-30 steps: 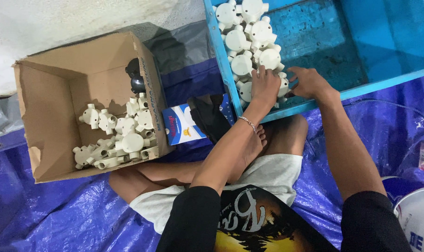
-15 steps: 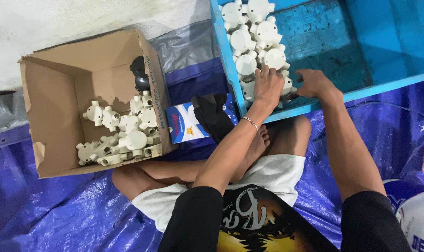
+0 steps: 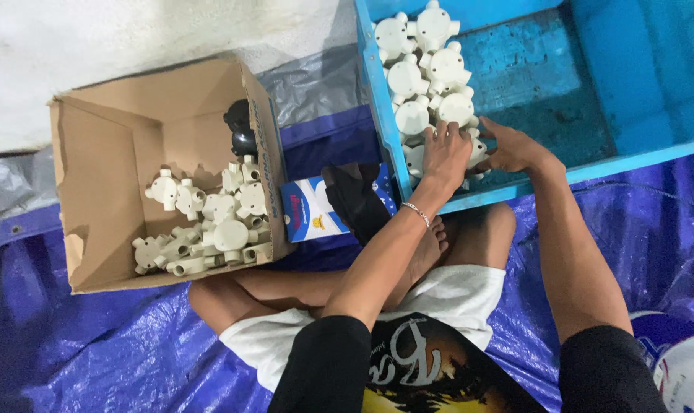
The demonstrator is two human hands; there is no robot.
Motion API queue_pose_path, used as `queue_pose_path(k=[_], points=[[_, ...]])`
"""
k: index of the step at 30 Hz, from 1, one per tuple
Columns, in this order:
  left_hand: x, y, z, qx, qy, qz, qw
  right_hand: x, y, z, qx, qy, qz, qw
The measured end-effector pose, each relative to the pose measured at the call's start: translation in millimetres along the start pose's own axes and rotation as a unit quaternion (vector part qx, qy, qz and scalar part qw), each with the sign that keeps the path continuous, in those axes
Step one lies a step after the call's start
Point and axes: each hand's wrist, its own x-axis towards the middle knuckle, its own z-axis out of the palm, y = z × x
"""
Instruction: The person sits on a blue tarp and sands white ceramic objects using a sanding block. They pick up each object from a cardboard box, sand it, and place it into a blue plastic crate.
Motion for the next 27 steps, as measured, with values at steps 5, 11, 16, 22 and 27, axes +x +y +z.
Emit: queue_pose_path(k=[5, 11, 16, 22, 27], points=[[-4.2, 3.5, -25.4, 0.024, -0.048, 0.001, 0.999, 14.7, 20.6, 4.6, 0.015, 0.026, 0.030, 0.999], [-6.7, -7.0, -30.3, -0.002, 0.007, 0.034, 0.999, 13.6, 21.2, -1.3, -0.074, 0.074, -0.030, 0.994], [-4.4, -18.1, -33.3, 0.001, 0.071, 0.051, 0.996, 6.6, -9.9, -4.5, -0.146, 0.104, -0.122, 0.976], [-9.0, -44.1, -81.0, 0.080, 0.193, 0.024, 0.978, -7.8, -68.4, -16.9, -0.182, 0.152, -0.351, 0.906], [-22.5, -91.4, -122.8, 0.049, 0.174, -0.004, 0.983, -29.9, -148.6, -14.5, -0.155, 0.153, -0.383, 0.898]])
